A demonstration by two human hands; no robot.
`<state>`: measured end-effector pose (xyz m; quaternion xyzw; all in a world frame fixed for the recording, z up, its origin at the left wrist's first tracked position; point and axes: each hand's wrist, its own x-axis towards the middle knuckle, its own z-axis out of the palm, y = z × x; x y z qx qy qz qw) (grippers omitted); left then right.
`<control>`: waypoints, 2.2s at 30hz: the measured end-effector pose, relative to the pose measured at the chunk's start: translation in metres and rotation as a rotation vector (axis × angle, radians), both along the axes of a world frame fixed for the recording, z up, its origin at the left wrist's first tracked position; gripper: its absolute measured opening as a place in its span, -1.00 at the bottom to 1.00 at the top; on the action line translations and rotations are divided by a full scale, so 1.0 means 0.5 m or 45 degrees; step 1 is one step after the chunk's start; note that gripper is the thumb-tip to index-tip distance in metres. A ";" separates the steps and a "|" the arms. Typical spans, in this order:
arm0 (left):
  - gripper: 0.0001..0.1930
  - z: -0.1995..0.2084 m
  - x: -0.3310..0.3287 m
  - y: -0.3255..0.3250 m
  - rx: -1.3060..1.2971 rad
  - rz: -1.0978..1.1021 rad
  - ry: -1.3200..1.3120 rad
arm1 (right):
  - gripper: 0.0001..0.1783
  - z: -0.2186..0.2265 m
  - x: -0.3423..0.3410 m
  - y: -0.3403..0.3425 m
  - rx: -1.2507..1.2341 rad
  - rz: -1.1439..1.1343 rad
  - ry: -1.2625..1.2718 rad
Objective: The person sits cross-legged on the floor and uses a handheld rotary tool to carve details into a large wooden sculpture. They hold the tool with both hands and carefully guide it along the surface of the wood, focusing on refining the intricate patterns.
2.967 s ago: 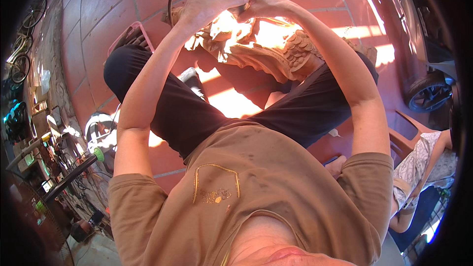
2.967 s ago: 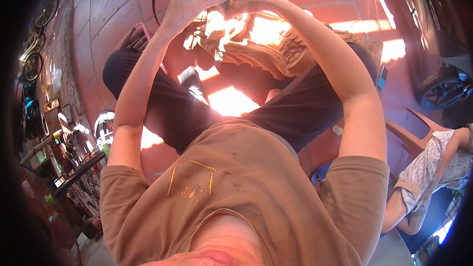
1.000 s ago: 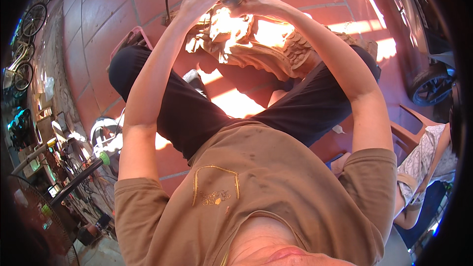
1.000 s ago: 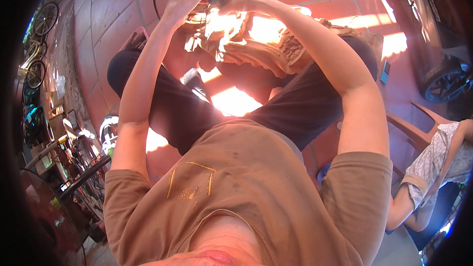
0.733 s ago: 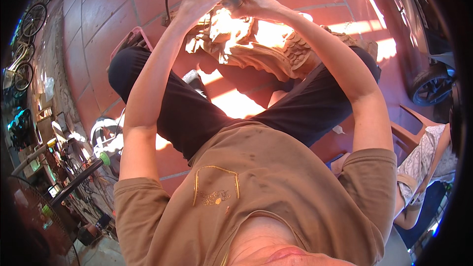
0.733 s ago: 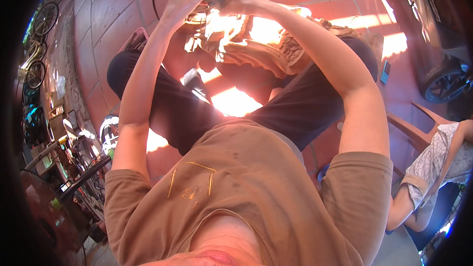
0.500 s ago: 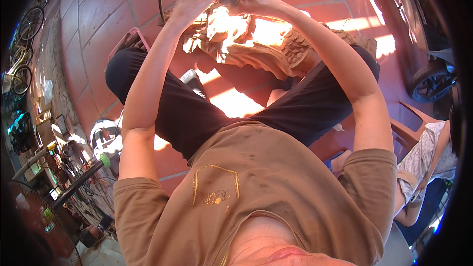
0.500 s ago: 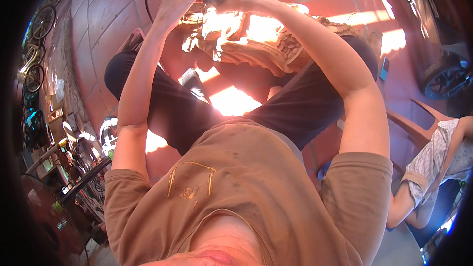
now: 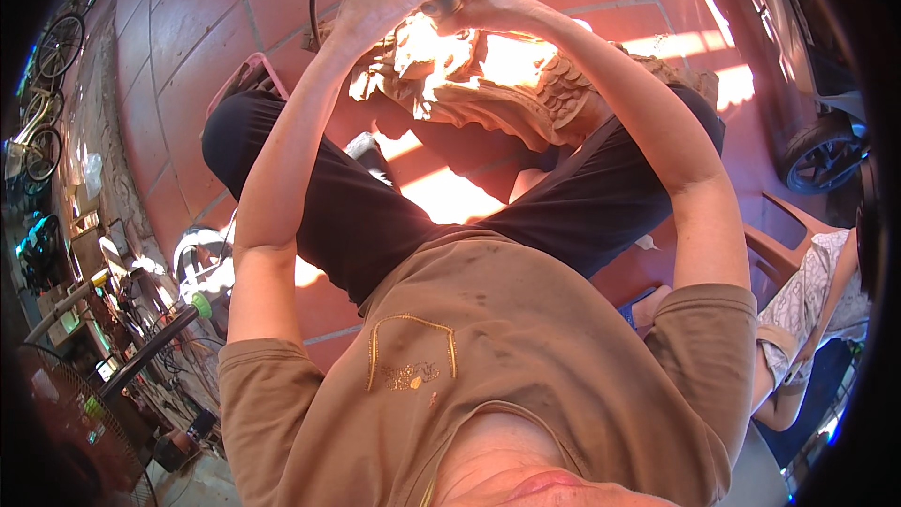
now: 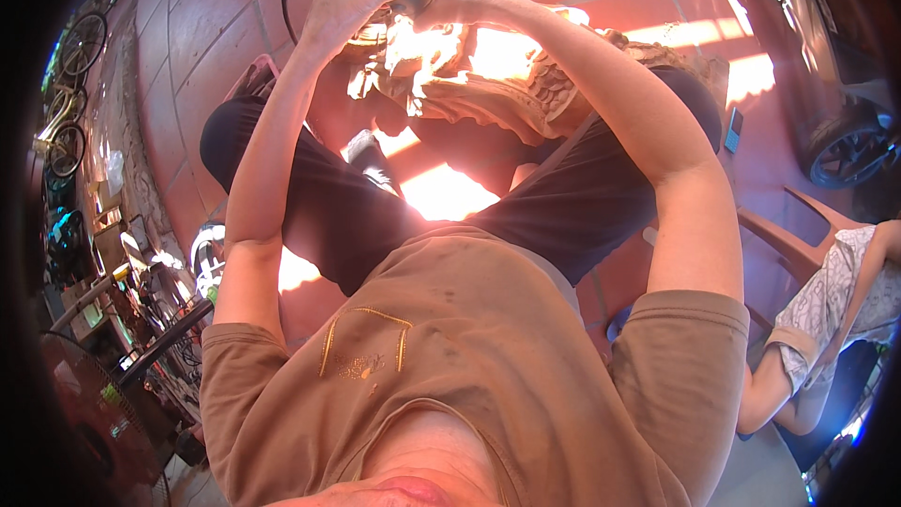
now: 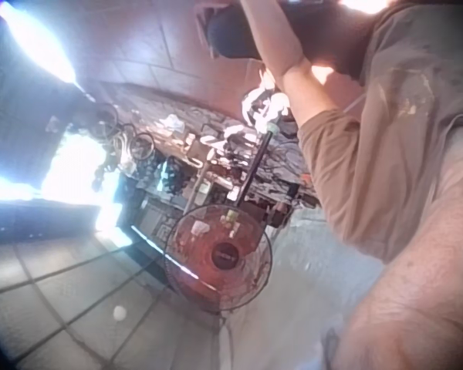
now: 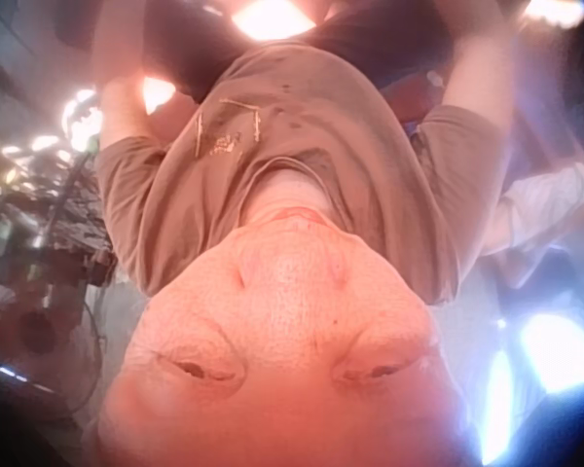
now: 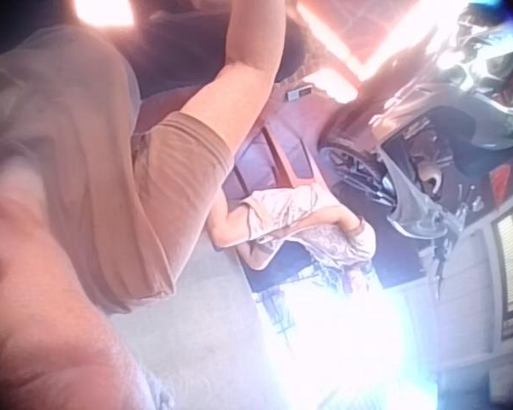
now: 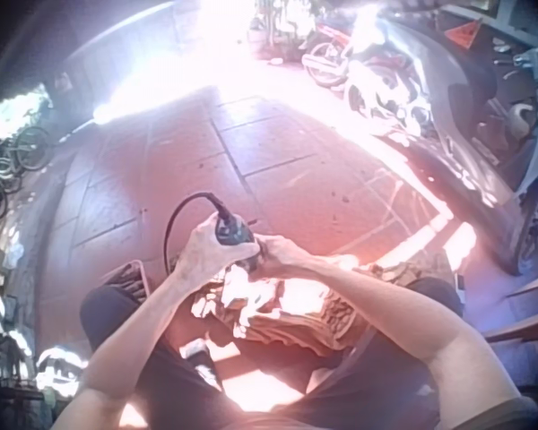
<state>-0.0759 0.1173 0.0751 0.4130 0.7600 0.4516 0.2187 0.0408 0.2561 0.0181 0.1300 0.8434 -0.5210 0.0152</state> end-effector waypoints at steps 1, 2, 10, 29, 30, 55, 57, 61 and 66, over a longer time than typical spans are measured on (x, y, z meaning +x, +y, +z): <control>-0.52 0.001 0.003 0.002 -0.010 -0.001 -0.005 | -0.54 -0.003 0.002 0.006 0.005 0.007 -0.013; -0.51 0.001 0.005 0.002 -0.024 0.005 -0.009 | -0.54 -0.007 0.000 0.012 0.007 0.023 -0.025; -0.47 -0.007 0.007 0.012 -0.054 0.003 0.073 | -0.60 -0.030 -0.008 0.029 0.032 0.065 -0.093; -0.54 -0.014 -0.015 0.000 0.060 -0.011 -0.183 | -0.56 -0.001 -0.017 0.005 0.225 0.049 -0.008; -0.55 -0.010 -0.012 0.000 0.049 -0.017 -0.179 | -0.57 -0.004 -0.017 0.007 0.237 0.047 0.023; -0.45 -0.014 -0.008 0.009 -0.037 -0.057 0.081 | -0.49 -0.027 0.000 0.006 0.122 -0.056 -0.024; -0.46 -0.011 -0.007 0.005 -0.065 -0.065 0.101 | -0.51 -0.031 0.000 0.004 0.194 -0.054 0.013; -0.48 -0.016 -0.010 0.001 -0.030 -0.064 0.086 | -0.52 -0.020 -0.001 0.001 0.217 -0.035 -0.026; -0.55 0.006 -0.006 -0.008 0.024 -0.068 -0.018 | -0.54 0.018 0.000 -0.009 0.232 -0.002 -0.042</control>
